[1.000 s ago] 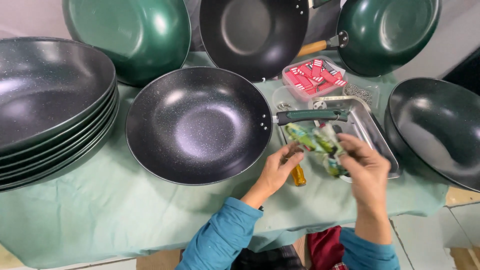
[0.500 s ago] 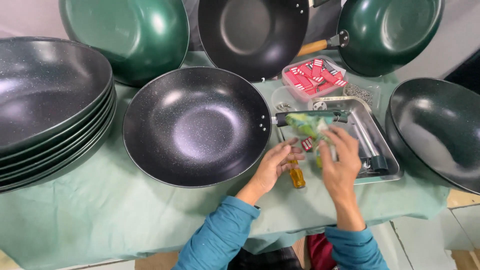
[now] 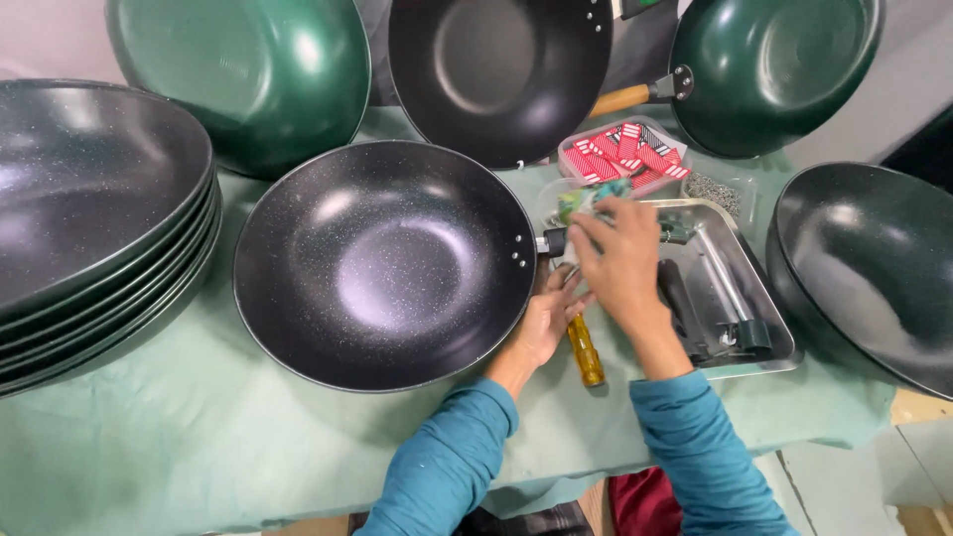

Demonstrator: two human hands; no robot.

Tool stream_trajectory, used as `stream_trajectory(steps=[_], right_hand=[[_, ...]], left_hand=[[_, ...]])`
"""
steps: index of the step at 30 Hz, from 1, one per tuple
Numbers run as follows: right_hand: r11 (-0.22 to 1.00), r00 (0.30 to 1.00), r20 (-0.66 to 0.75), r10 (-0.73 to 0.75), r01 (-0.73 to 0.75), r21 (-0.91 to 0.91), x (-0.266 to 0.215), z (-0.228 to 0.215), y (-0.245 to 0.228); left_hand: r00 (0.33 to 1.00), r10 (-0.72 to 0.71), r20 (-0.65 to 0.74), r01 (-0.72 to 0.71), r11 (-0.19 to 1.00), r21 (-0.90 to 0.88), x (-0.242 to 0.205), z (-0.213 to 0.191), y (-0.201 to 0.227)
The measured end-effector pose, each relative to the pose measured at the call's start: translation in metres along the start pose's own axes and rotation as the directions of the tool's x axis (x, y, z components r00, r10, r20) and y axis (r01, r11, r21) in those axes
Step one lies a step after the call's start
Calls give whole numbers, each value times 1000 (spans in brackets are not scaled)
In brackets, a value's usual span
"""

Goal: Attaching a handle to a wok using a screwdriver and applying a decorative red label to the handle.

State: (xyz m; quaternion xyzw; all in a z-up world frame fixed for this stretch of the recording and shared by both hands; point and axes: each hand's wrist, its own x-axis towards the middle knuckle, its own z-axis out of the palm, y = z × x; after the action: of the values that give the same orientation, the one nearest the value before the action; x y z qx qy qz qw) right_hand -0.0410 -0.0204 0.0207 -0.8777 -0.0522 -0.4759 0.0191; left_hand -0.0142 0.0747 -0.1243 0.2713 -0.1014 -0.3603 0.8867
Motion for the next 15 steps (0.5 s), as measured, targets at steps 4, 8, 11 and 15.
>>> stream_trajectory(steps=[4,8,11,15], right_hand=[[974,995,93,-46,66,-218,1,1,-16],[936,996,86,-14,44,-350,-14,-5,37],[902,995,57,82,-50,-428,-37,1,76],[913,999,8,41,-35,-407,-37,10,69]], left_hand=[[997,39,-60,-42,999,-35,-11,10,16],[999,26,29,-25,999,-32,-15,12,24],[999,-7,42,8,1000,-24,-17,6,20],[997,-14,79,16,1000,-26,-26,19,31]])
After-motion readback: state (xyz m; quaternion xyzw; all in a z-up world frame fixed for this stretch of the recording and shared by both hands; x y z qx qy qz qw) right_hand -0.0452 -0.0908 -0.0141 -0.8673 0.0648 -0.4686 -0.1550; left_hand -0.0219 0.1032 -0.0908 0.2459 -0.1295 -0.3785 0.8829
